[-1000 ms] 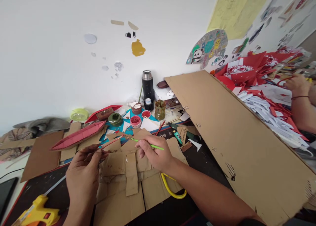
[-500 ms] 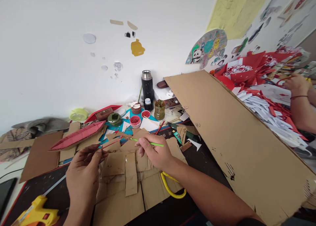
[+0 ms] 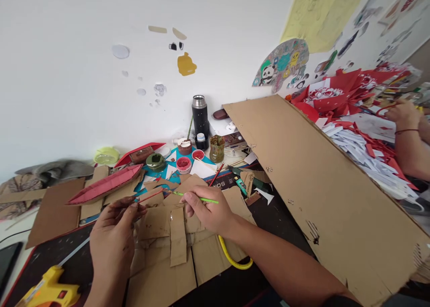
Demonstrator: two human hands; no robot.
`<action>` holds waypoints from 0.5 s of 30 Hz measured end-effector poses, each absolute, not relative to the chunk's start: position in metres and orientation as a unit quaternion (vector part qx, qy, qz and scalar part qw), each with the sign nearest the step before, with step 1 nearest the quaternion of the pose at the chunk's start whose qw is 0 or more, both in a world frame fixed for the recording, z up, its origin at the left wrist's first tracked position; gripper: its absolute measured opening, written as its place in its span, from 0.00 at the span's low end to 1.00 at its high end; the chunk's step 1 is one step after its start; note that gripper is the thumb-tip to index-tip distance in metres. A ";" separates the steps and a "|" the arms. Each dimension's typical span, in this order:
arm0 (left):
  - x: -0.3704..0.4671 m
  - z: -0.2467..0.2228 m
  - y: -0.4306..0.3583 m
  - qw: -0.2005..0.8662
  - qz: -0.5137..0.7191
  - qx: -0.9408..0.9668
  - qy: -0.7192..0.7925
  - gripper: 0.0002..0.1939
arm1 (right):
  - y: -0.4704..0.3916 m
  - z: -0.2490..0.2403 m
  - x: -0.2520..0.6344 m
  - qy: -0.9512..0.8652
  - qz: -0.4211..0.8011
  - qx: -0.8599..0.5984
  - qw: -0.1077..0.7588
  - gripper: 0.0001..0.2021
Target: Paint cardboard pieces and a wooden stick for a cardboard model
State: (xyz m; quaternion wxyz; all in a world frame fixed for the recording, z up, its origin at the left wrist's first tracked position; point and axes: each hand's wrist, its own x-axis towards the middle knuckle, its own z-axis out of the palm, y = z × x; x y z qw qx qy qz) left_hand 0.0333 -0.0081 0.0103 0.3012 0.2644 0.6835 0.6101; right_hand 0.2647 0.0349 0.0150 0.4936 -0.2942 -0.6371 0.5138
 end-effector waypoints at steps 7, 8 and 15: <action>0.035 0.013 -0.011 0.289 0.595 0.281 0.696 0.21 | 0.035 0.015 0.264 -0.616 0.524 -0.308 0.502 0.29; 0.036 0.014 -0.011 0.284 0.593 0.284 0.698 0.22 | 0.035 0.015 0.264 -0.627 0.521 -0.302 0.494 0.29; 0.037 0.018 -0.010 0.274 0.585 0.288 0.707 0.21 | 0.037 0.014 0.264 -0.598 0.530 -0.324 0.506 0.30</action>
